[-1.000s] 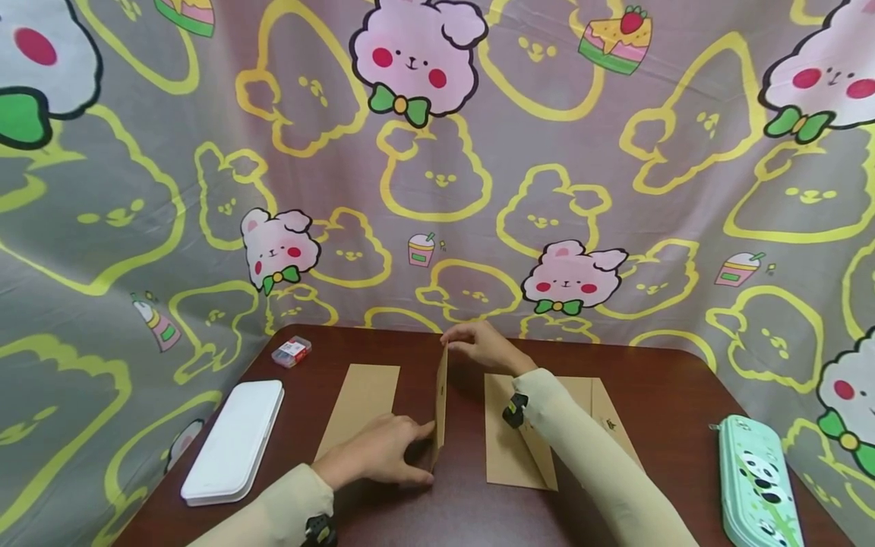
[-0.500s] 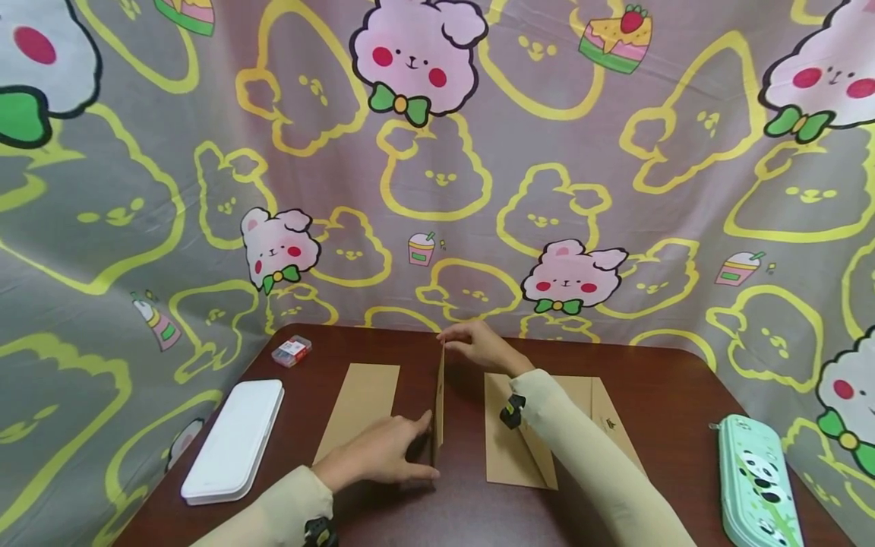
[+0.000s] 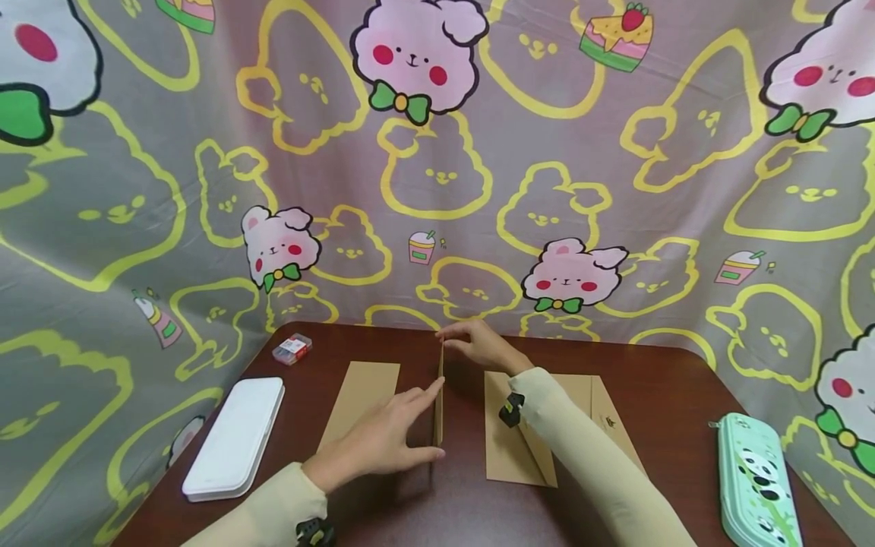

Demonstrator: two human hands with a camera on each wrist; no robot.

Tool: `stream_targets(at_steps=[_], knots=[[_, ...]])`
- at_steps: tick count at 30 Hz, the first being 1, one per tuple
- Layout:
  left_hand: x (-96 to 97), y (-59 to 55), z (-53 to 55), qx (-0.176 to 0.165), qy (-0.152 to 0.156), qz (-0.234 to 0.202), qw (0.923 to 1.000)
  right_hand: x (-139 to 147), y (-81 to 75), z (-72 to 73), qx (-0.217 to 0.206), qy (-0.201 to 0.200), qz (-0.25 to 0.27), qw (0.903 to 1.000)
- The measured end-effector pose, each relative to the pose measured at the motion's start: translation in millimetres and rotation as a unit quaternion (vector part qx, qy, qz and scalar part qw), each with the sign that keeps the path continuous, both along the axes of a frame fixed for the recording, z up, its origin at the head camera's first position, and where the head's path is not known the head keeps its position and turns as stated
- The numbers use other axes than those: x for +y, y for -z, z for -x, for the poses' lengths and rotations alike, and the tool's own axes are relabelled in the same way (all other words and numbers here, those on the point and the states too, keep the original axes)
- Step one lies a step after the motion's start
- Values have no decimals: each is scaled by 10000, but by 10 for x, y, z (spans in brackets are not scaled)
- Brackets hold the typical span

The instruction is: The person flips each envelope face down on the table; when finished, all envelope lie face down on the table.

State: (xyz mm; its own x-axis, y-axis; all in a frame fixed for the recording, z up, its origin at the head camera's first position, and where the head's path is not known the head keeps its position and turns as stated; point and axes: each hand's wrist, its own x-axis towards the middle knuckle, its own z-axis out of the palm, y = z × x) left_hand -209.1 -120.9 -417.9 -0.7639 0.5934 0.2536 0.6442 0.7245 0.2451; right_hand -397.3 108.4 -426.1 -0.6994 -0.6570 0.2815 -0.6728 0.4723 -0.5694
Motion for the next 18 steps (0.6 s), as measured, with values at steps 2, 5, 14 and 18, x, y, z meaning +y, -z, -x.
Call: stream_targets(at_steps=[2,5,14,18], knots=[[1,-44,17,351,272,-49,9990,-3,-7,3,24,-32,-13,10000],[10,-100,50,590,611,-85,9964,-4,-17,-3,70,-32,-80,9999],[52,-219,116,343,871,250,9953,-16,2,-2,56,-121,0,9999],[41,-240,105,258,819,324,9958,-40,53,19,150,-166,-28,9997]])
